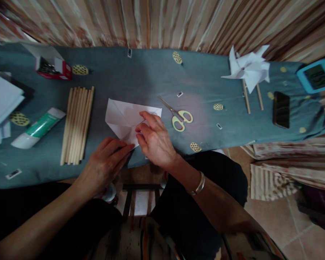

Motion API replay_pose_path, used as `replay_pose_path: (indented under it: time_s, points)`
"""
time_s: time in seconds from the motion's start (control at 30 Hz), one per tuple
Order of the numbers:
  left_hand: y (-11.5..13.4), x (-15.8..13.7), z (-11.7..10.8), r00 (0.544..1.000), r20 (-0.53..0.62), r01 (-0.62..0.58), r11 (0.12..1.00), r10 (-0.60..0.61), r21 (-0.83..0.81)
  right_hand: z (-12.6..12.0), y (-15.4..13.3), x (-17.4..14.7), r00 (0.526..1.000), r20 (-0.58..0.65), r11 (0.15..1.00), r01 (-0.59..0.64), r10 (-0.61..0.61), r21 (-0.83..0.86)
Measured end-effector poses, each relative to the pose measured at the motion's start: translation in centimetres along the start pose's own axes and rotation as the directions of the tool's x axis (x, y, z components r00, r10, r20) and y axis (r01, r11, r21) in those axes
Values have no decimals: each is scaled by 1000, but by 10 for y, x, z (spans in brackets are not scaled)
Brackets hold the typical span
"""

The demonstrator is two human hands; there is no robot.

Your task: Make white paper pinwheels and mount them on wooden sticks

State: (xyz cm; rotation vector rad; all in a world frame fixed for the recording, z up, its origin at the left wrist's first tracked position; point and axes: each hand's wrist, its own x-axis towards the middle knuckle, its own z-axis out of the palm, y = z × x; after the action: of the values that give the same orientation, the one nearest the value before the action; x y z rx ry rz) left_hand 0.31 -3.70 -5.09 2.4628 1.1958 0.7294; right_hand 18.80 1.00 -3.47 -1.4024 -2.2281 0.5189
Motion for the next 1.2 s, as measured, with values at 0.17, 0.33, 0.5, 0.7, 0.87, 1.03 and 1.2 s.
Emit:
replay_pose_path:
  time_s: [0.17, 0.33, 0.5, 0.7, 0.87, 1.03, 1.2]
  points:
    - [0, 2, 0, 1000, -2, -12, 1000, 12, 0, 4, 2, -4, 997, -17, 996, 78, -78, -34]
    - [0, 2, -1, 1000, -4, -6, 1000, 6, 6, 7, 1, -6, 990, -2, 979, 138, -140, -151]
    - [1, 2, -2, 1000, 4, 0, 1000, 0, 0, 13, -2, -13, 976, 0, 927, 206, -217, -314]
    - [3, 5, -4, 1000, 20, 1, 1000, -2, 12, 22, -10, -20, 981, 59, 934, 193, -184, -300]
    - [3, 6, -5, 999, 38, 11, 1000, -11, 15, 24, -14, -21, 983, 105, 956, 172, -151, -238]
    - [2, 5, -4, 1000, 1, -16, 999, 16, 34, 15, -8, -19, 992, 61, 976, 118, -108, -185]
    - [1, 4, -3, 1000, -8, -16, 998, 16, 53, -8, 9, -5, 998, -65, 994, 20, -27, -106]
